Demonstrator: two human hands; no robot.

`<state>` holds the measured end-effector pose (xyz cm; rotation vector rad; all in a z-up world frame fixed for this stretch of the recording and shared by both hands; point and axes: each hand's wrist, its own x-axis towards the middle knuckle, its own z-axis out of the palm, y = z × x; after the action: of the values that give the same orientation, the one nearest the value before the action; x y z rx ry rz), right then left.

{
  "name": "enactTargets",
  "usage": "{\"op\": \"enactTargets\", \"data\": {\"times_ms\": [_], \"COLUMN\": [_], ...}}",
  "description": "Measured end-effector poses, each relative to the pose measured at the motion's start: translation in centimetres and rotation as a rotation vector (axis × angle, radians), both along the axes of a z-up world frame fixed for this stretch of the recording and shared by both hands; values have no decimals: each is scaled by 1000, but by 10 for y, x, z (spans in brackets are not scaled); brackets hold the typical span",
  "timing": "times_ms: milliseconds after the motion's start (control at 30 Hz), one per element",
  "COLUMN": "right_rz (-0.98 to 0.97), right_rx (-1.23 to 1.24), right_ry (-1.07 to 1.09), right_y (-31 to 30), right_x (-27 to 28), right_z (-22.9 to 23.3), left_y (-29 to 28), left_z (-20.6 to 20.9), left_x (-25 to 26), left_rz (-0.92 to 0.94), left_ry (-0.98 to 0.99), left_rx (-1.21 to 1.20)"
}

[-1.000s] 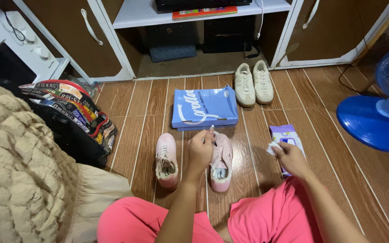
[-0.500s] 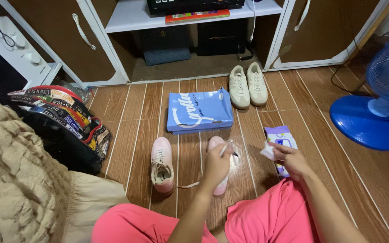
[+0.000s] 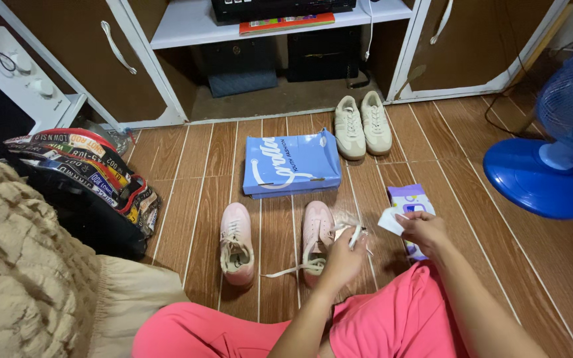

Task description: The person sits on the floor and cleans a pink sneaker using a wipe. They wipe the upper, sides, and sole, then remove the laces and clean them with the wipe before placing the laces back into the shoe.

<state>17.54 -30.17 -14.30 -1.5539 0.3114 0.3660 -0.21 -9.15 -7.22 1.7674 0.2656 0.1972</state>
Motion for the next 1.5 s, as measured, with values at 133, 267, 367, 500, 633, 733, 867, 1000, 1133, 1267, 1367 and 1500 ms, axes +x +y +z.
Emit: {"op": "enactTargets", "data": {"times_ms": [133, 267, 367, 500, 633, 733, 867, 1000, 1133, 1267, 1367, 1500], "right_rz": [-14, 29, 73, 148, 156, 134, 270, 534, 760, 808, 746, 621], "right_rx": [-446, -880, -940, -1012, -1115, -1061, -394, 75, 52, -69, -141, -94], "right_ry": [-104, -187, -141, -128, -182, -467, -620, -342, -341, -375, -375, -261], "right_y": [-2, 0, 1, 2, 11, 15, 31, 49, 56, 54, 46, 43], "right_x": [2, 2, 1, -1, -9, -31, -58, -74, -86, -82, -80, -80], "right_z": [-13, -18, -20, -18, -7, 6, 30, 49, 46, 36, 31, 24], "left_y": [1, 4, 6, 8, 10, 10, 10, 6, 5, 8, 10, 13], "left_z": [4, 22, 33, 32, 24, 21, 23, 22, 16, 14, 19, 26], "left_x": [-9, -17, -23, -21, -17, -16, -14, -13, -11, -14, -18, -22], "left_rz": [-69, -98, -118, -113, -104, -103, -125, -135, -150, -154, -155, -180], "left_ry": [112, 83, 183, 123, 34, 74, 71, 106, 51, 56, 105, 69], "left_rx": [-49, -36, -92, -132, -127, -152, -121, -49, -82, -105, -17, -2]}}
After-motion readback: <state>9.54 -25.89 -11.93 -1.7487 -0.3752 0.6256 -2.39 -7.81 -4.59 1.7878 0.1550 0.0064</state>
